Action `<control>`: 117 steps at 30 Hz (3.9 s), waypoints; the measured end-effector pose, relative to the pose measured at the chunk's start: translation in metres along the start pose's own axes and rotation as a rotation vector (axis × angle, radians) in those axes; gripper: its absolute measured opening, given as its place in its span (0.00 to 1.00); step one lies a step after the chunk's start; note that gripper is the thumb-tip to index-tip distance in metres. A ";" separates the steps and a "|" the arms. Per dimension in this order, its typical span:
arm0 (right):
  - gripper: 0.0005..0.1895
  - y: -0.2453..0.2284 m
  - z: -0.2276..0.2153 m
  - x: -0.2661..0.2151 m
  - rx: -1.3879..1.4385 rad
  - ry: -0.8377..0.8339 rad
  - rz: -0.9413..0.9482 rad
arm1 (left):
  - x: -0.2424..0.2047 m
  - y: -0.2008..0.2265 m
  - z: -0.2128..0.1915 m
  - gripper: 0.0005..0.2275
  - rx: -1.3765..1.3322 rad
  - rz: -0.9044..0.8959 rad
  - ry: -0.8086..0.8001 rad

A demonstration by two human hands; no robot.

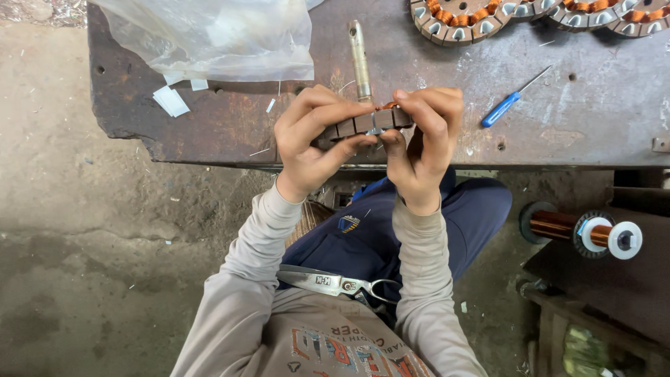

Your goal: The person cuts small white rectangular pieces from a strip using shears and inserts them into the slots of a circular motor stator. The person repeats this process for multiple stators, placing the finished units on the table.

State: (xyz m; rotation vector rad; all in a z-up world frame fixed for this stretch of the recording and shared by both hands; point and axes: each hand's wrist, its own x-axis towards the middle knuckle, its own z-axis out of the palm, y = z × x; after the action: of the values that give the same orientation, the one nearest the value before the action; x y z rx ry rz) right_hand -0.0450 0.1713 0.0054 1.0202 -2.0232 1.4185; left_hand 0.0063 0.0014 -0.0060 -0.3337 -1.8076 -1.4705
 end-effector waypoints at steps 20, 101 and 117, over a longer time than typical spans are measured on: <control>0.21 -0.008 -0.001 -0.008 -0.170 0.047 -0.228 | -0.002 -0.007 0.001 0.17 -0.058 0.253 -0.069; 0.14 -0.061 -0.046 0.010 -0.144 -0.196 0.033 | -0.022 0.015 -0.124 0.11 1.188 -0.066 -0.075; 0.10 -0.126 -0.047 -0.208 -0.314 -0.337 0.386 | -0.045 0.025 -0.126 0.18 1.075 -0.088 -0.260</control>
State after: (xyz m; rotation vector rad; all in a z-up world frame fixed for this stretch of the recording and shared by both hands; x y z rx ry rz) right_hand 0.1807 0.2547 -0.0545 0.8011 -2.7022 1.0949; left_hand 0.1019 -0.0956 -0.0140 0.1155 -2.5452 -0.3447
